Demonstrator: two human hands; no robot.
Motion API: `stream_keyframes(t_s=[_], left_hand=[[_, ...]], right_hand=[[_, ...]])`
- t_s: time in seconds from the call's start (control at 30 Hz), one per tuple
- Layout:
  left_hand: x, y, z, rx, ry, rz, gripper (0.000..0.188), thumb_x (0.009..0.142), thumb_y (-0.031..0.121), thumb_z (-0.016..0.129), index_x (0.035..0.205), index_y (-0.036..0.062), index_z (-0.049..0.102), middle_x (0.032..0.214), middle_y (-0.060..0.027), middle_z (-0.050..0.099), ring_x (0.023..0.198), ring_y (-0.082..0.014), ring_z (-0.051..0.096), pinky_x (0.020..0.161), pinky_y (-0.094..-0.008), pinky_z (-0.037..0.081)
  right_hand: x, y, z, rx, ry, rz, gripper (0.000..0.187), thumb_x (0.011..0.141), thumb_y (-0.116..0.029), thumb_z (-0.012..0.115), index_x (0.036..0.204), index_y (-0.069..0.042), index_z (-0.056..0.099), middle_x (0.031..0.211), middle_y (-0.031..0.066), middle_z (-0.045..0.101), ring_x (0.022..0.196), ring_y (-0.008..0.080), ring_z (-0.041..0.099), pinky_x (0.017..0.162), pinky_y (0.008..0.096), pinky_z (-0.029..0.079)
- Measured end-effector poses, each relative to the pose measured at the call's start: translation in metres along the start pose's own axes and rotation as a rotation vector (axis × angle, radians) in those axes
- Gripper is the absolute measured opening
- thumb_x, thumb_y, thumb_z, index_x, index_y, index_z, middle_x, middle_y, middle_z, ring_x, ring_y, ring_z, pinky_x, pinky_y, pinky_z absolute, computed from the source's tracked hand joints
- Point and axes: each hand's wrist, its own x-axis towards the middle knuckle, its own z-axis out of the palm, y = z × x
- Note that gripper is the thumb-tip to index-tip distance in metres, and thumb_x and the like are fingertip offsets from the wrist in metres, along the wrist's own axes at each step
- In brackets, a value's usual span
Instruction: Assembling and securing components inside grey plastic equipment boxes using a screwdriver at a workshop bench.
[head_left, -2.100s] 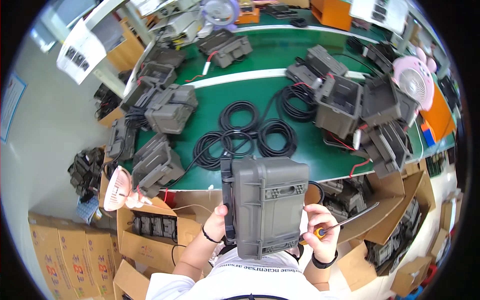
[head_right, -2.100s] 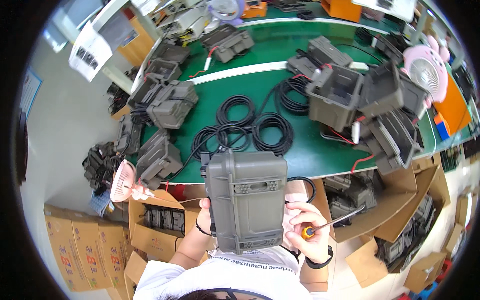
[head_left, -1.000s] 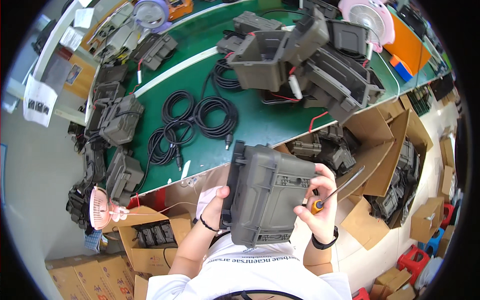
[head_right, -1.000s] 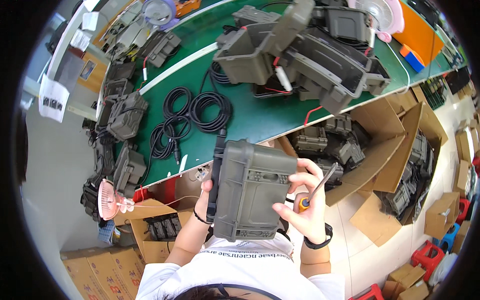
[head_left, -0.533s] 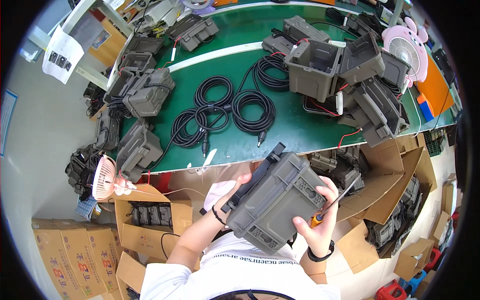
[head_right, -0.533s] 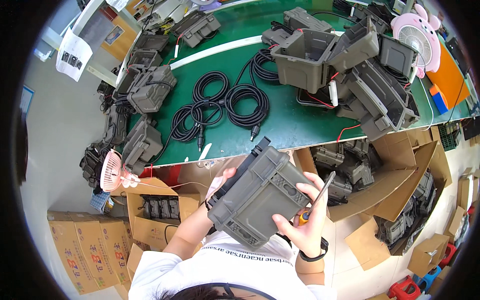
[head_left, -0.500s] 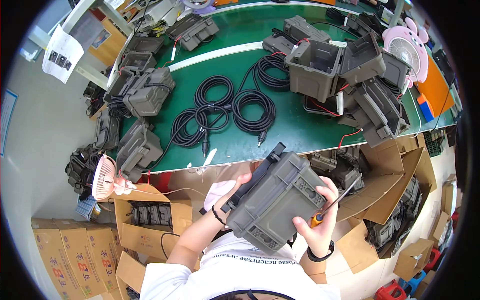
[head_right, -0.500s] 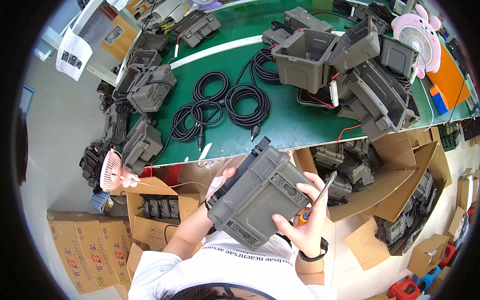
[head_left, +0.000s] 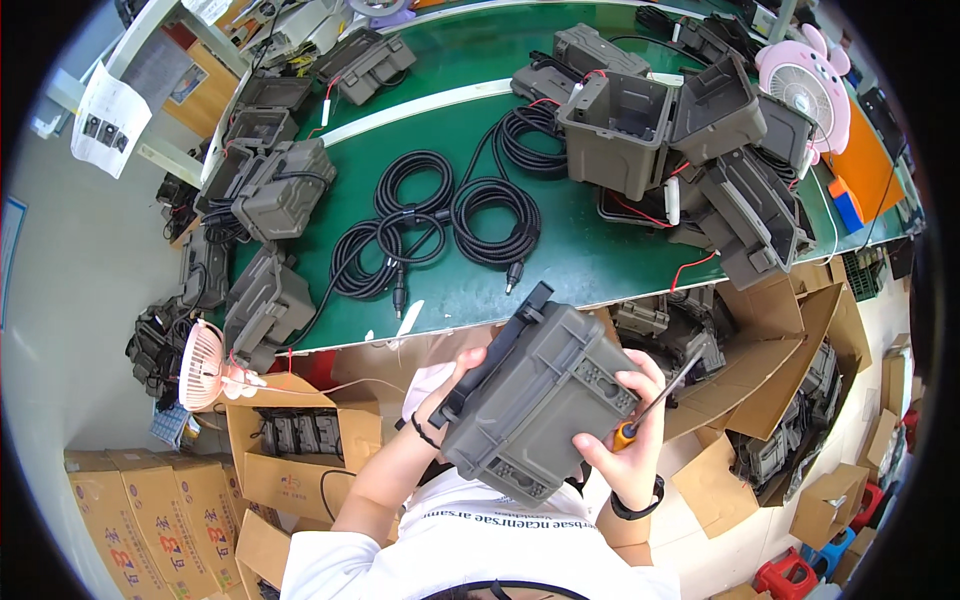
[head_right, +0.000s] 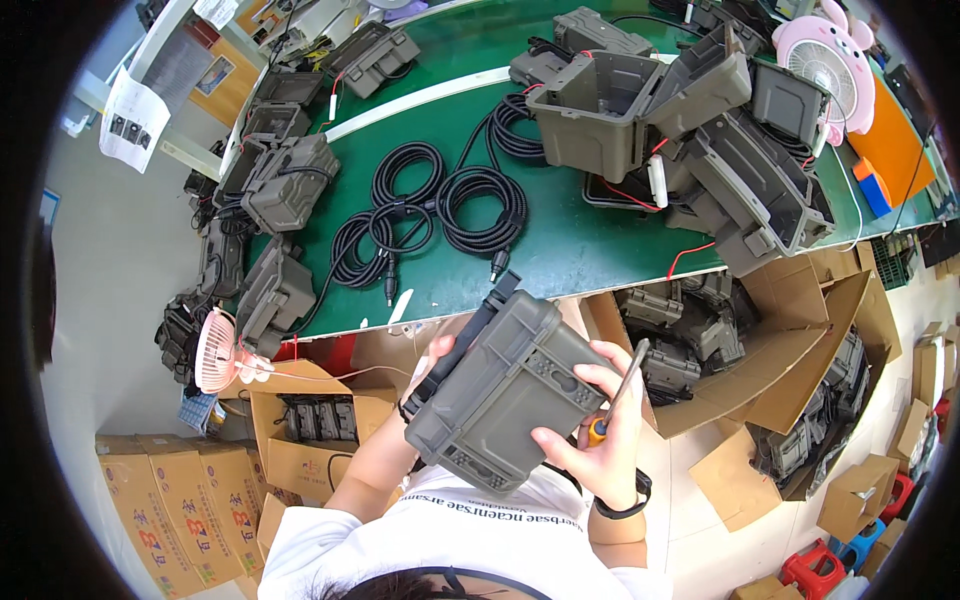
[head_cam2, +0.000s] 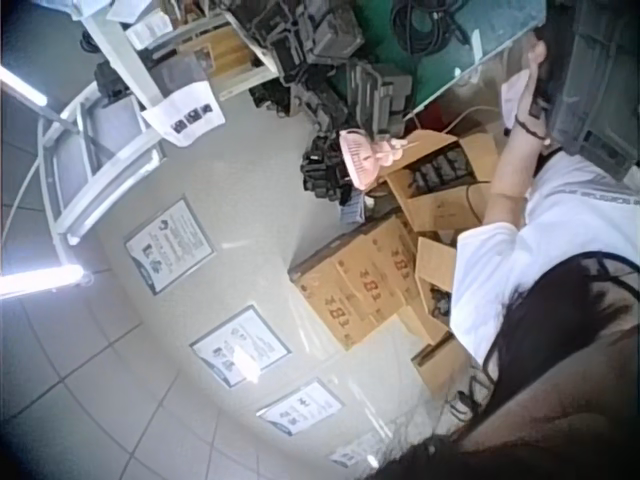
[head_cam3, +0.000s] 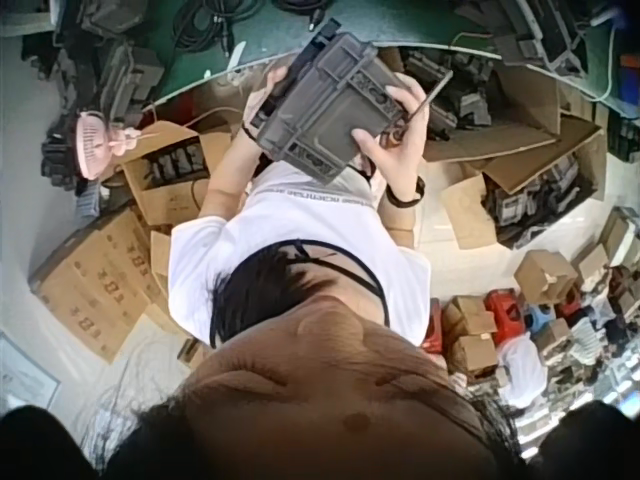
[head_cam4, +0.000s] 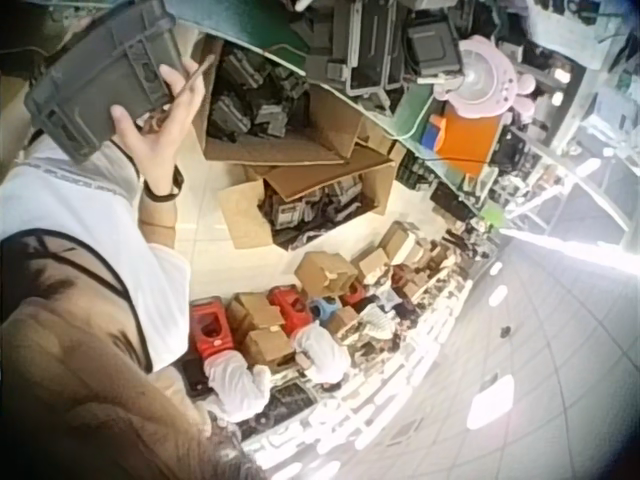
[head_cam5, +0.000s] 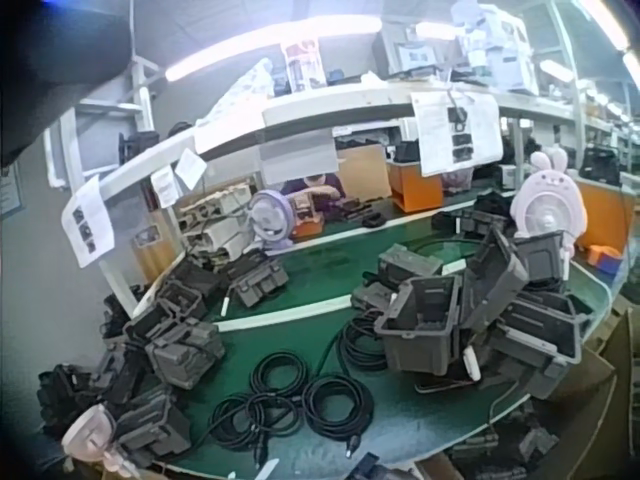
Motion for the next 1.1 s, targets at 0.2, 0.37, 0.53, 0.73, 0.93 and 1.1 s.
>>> stream_keyframes(t_s=[0.2,0.37,0.53,0.73,0.93,1.1], left_hand=[[-0.008,0.019,0.026,0.417,-0.02,0.201,0.093,0.079,0.061,0.065,0.144,0.0005,0.037,0.135,-0.0103,0.05,0.118,-0.018,0.052,0.101,-0.0289,0.04],[-0.022,0.026,0.046,0.554,0.016,0.351,0.101,0.069,0.061,0.069,0.14,-0.0039,0.038,0.128,-0.0108,0.051,0.115,-0.0181,0.051,0.097,-0.03,0.042],[-0.039,0.031,0.057,0.562,0.073,0.446,0.107,0.065,0.057,0.075,0.142,-0.0054,0.035,0.129,-0.0115,0.051,0.118,-0.0204,0.051,0.101,-0.033,0.041],[-0.045,0.048,0.04,0.765,0.033,0.549,0.111,0.063,0.058,0.078,0.142,-0.0074,0.036,0.134,-0.0139,0.05,0.122,-0.0227,0.05,0.105,-0.0343,0.037],[-0.05,0.064,0.038,0.832,0.041,0.539,0.108,0.064,0.057,0.08,0.141,-0.0069,0.039,0.135,-0.0142,0.051,0.125,-0.0232,0.049,0.108,-0.0346,0.035],[-0.058,0.075,0.041,0.879,0.035,0.475,0.099,0.066,0.047,0.082,0.14,-0.0061,0.041,0.134,-0.0126,0.051,0.124,-0.0202,0.05,0.108,-0.0326,0.035]], right_hand=[[0.014,0.012,-0.002,0.193,-0.044,0.11,0.056,0.072,-0.028,0.082,0.117,-0.006,0.059,0.138,0.0102,0.046,0.09,0.0025,0.053,0.058,0.0138,0.038],[0.024,0.011,0.007,0.252,-0.075,0.123,0.037,0.074,-0.013,0.076,0.107,-0.008,0.058,0.135,0.0104,0.049,0.095,0.0074,0.051,0.061,0.0175,0.036],[0.034,0.007,0.017,0.254,-0.095,0.074,0.037,0.071,-0.01,0.078,0.101,-0.008,0.057,0.135,0.0103,0.05,0.079,0.0011,0.047,0.056,0.0149,0.032],[0.044,0.0,0.015,0.201,-0.211,0.189,0.031,0.068,-0.007,0.077,0.093,-0.006,0.058,0.132,0.0114,0.057,0.048,-0.0011,0.035,0.046,0.0156,0.031],[0.065,-0.01,0.009,0.028,-0.336,0.153,0.025,0.065,-0.006,0.075,0.083,-0.002,0.059,0.104,0.0124,0.07,0.047,-0.0004,0.046,0.048,0.0173,0.038],[0.076,-0.012,0.006,-0.2,-0.542,0.049,0.028,0.069,-0.022,0.079,0.085,-0.004,0.064,0.075,0.0063,0.068,0.05,0.0133,0.06,0.051,0.0257,0.047]])
